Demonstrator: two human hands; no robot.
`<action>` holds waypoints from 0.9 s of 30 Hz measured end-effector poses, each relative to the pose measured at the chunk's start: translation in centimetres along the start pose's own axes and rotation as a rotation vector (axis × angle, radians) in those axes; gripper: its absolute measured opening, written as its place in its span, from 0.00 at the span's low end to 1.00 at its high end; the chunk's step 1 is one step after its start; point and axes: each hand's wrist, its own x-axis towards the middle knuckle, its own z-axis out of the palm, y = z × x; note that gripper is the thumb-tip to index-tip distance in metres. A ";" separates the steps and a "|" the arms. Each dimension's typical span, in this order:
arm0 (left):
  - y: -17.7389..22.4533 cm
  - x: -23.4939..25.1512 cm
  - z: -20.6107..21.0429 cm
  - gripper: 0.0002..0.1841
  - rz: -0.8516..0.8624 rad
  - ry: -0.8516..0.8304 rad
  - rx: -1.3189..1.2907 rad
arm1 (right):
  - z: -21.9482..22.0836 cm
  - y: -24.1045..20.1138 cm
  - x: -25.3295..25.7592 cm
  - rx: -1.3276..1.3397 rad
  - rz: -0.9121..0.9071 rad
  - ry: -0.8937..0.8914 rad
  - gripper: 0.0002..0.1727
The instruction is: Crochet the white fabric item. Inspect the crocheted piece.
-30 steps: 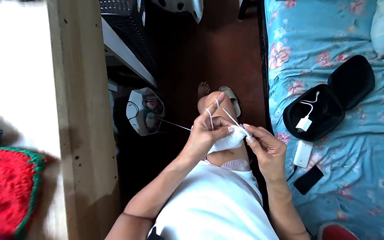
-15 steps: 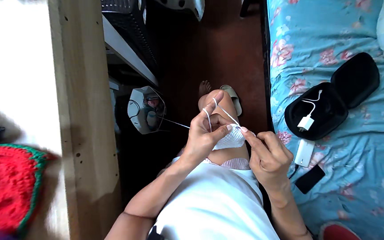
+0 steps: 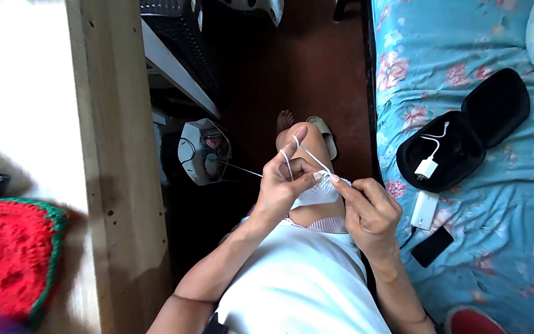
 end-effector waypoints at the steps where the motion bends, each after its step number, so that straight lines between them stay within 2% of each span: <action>1: 0.0 0.0 0.0 0.45 0.007 0.004 -0.001 | 0.0 0.2 0.0 0.064 0.033 -0.011 0.15; 3: -0.3 -0.3 0.4 0.46 0.115 0.008 0.101 | 0.0 0.4 0.0 0.157 0.091 -0.033 0.16; 5: -1.4 -0.4 0.8 0.45 0.394 0.020 0.337 | -0.1 0.0 0.2 0.170 0.121 -0.041 0.17; 6: -2.3 -0.3 1.0 0.42 0.557 0.043 0.449 | -0.1 -0.4 0.3 0.155 0.136 -0.041 0.17; 8: -4.3 -0.2 1.3 0.30 0.790 0.099 0.598 | -0.1 -1.6 0.9 0.109 0.187 -0.032 0.17; 10: -6.0 -0.3 1.6 0.19 0.903 0.143 0.648 | 0.1 -2.6 1.2 0.119 0.278 -0.025 0.17; 11: -6.4 -0.2 1.7 0.17 0.908 0.155 0.618 | 0.3 -2.8 1.3 0.181 0.331 -0.021 0.18; 12: -6.5 -0.3 1.8 0.19 0.863 0.159 0.542 | 0.4 -2.7 1.3 0.280 0.382 -0.020 0.19; 14: -5.5 -0.8 2.3 0.33 0.619 0.155 0.273 | 0.5 -2.2 1.2 0.462 0.411 -0.009 0.17; 16: -3.5 -1.0 2.5 0.48 0.304 0.126 -0.001 | 0.8 -1.6 0.9 0.440 0.295 0.032 0.13; 18: -2.1 -0.8 2.0 0.52 0.128 0.074 -0.117 | 0.7 -0.9 0.7 0.285 0.134 0.071 0.10; 21: -1.5 -0.4 1.2 0.51 0.058 0.020 -0.101 | 0.5 0.0 0.6 0.072 -0.017 0.091 0.11; 27: -0.7 -0.2 0.5 0.47 0.109 -0.032 0.000 | -0.2 0.7 0.4 -0.028 -0.096 0.055 0.12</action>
